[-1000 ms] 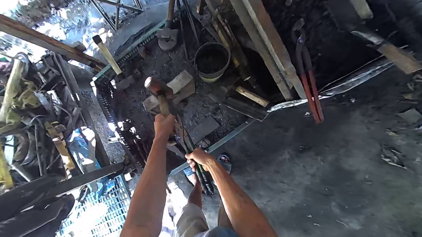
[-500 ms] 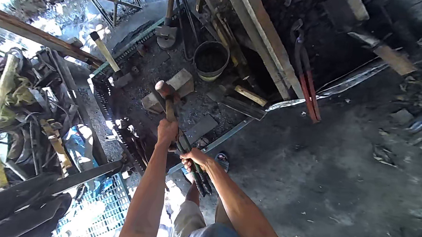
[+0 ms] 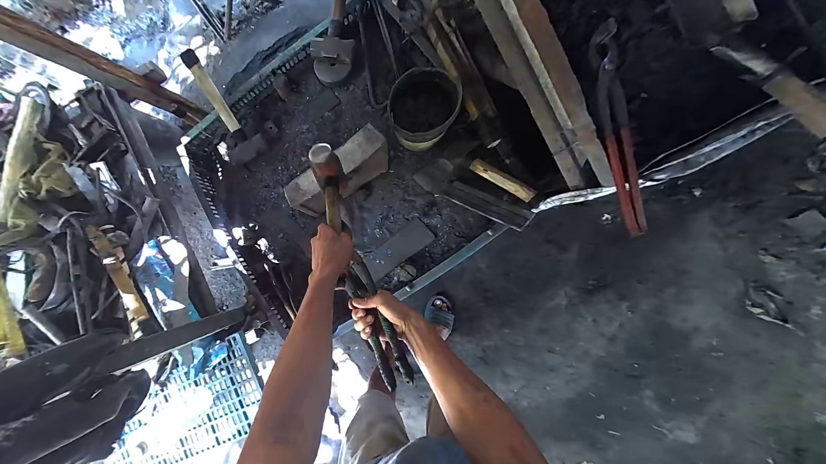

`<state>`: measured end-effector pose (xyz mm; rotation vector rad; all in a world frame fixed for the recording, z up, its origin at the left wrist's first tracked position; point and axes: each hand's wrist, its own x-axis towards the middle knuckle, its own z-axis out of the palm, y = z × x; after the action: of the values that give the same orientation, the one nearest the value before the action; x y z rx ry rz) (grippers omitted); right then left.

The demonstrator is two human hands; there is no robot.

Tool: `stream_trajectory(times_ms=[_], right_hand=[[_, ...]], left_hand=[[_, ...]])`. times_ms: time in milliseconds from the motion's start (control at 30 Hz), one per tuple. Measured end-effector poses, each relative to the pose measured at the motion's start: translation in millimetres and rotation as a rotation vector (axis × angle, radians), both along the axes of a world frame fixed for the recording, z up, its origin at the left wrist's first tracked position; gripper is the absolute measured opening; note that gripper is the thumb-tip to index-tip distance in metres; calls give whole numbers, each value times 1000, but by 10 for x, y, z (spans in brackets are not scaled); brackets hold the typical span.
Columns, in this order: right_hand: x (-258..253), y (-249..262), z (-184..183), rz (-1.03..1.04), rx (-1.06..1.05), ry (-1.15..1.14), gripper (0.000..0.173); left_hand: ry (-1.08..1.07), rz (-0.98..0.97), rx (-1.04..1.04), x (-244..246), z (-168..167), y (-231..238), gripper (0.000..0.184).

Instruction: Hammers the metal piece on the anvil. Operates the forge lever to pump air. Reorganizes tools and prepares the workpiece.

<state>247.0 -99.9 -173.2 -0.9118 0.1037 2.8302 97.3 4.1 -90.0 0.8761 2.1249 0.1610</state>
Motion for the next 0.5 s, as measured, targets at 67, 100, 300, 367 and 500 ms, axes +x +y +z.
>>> stream_trajectory(times_ms=[67,100,300,367,500], right_hand=[[28,-1,33,49,82,-115,11],[19,0,49,93,160,-239,11],[32,-60,-147,481,747,-946,29],[71,-51,-174,537,801,-963,30],[128,-37,-249,506,783,-934,27]], left_hand=[[-47,26,4,-63,-34,-33,31],[-89,48,16,-115,-35,-135,31],[-181,127,134,-272,75,-644,33],[-168,164,144,-336,87,-661,32],[-88,168,159,-498,-15,-507,34]])
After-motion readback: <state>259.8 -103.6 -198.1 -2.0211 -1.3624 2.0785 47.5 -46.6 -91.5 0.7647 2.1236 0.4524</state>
